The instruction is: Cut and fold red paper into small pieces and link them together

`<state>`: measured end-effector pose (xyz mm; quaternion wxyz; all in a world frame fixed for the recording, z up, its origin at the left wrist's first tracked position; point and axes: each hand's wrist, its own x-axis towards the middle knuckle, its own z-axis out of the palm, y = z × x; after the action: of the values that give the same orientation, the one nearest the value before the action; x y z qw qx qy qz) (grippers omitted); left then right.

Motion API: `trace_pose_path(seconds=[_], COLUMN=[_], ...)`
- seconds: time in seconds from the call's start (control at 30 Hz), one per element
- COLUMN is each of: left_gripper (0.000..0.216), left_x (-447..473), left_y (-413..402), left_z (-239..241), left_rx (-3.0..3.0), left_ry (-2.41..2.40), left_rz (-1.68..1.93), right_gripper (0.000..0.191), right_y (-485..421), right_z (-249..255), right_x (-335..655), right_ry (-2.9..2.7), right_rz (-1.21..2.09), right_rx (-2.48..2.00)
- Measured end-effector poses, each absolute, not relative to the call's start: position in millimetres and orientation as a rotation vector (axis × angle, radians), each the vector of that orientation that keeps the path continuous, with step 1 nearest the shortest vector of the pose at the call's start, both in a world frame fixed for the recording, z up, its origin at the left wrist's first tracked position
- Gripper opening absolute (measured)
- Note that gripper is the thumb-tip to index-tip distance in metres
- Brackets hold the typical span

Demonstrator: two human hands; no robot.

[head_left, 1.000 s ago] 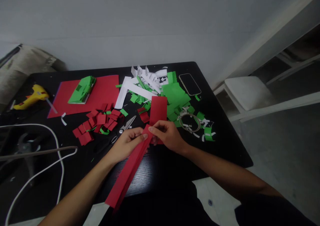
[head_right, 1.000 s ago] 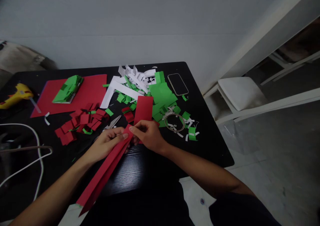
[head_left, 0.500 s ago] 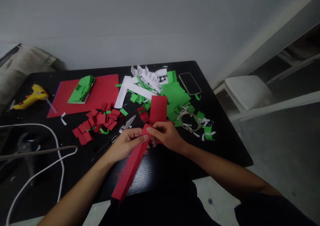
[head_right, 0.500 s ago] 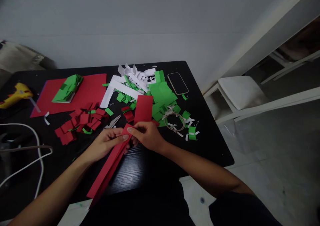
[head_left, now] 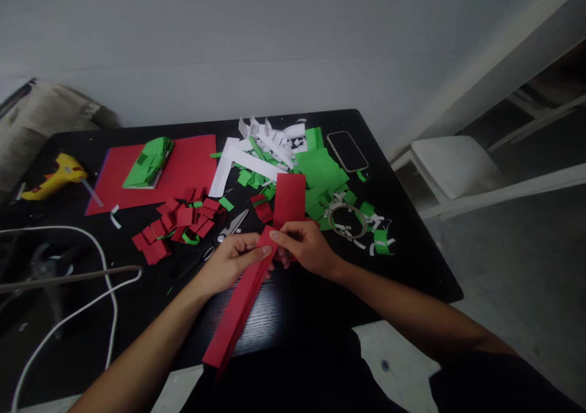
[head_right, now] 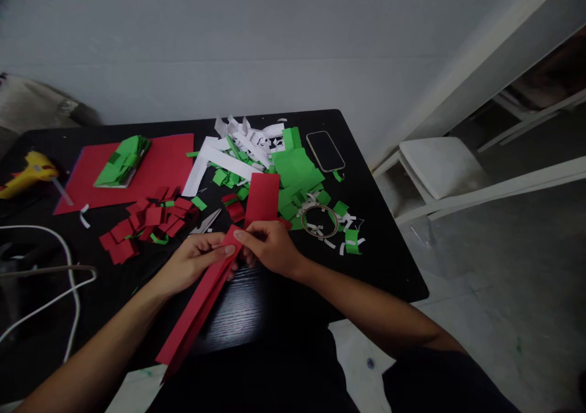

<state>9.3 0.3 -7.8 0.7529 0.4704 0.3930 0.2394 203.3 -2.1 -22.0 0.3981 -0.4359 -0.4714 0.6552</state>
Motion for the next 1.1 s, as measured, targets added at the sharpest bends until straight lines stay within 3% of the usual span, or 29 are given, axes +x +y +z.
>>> trace_pose_path(seconds=[1.1], left_gripper=[0.031], left_x=[7.1], left_y=[0.0], left_z=[-11.5], left_rx=[1.004], left_ry=[0.916], left_rz=[0.499], right_gripper=[0.038], right_y=[-1.9], right_z=[-24.4], right_x=[203.9], right_ry=[-1.199], right_rz=[1.621], right_rx=[-1.123])
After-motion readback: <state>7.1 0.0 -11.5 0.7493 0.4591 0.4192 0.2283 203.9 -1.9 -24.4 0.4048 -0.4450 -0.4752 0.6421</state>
